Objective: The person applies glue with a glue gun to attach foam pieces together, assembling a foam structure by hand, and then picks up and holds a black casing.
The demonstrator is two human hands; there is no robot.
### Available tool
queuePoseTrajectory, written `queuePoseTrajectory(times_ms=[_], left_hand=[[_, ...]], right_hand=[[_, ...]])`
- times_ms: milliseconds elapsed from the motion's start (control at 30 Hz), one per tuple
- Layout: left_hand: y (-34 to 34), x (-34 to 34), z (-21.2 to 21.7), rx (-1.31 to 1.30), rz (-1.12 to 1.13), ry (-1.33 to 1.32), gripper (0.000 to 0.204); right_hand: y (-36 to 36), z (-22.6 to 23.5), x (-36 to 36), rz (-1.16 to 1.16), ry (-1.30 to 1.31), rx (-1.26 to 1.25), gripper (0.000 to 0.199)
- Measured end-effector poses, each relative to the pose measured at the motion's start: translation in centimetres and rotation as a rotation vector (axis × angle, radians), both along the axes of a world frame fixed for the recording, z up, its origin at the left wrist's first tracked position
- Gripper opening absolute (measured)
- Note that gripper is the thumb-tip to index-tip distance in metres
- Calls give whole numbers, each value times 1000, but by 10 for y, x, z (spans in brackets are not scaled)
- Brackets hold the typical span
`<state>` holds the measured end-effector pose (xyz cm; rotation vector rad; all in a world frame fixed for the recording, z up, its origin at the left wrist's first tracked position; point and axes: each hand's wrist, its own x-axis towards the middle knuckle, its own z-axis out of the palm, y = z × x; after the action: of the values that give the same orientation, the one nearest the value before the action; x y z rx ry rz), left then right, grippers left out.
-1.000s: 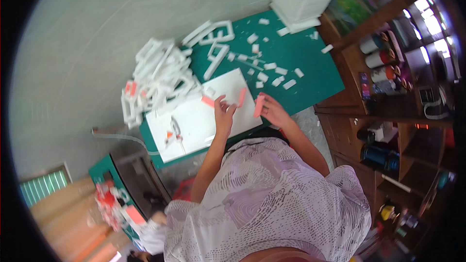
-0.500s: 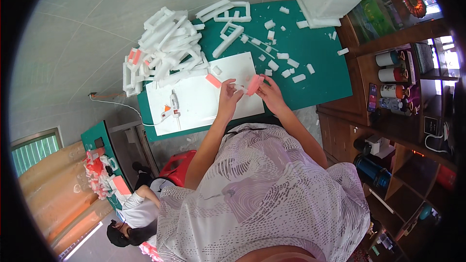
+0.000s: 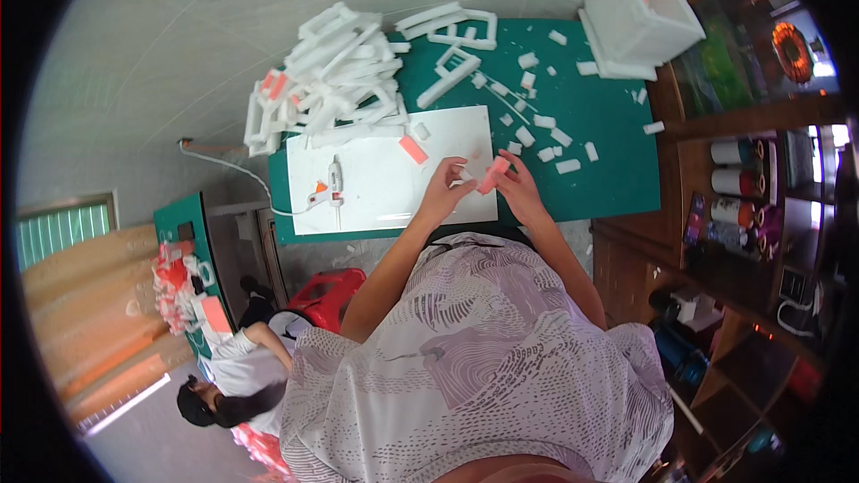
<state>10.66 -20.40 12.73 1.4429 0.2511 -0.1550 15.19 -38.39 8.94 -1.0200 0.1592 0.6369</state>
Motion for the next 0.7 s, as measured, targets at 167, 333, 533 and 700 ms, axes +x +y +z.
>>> queuePoseTrajectory(times_ms=[167, 333, 533, 700], left_hand=[[-3, 0, -5, -50, 83, 12, 42], [-1, -2, -11, -95, 207, 15, 46], [-18, 1, -24, -212, 308, 22, 42], [-24, -4, -42, -147, 429, 10, 43]], right_hand=[[-2, 3, 2, -41, -12, -38, 52], [2, -4, -7, -137, 14, -51, 56], [0, -11, -3, -304, 84, -1, 51], [2, -57, -3, -250, -165, -136, 40]])
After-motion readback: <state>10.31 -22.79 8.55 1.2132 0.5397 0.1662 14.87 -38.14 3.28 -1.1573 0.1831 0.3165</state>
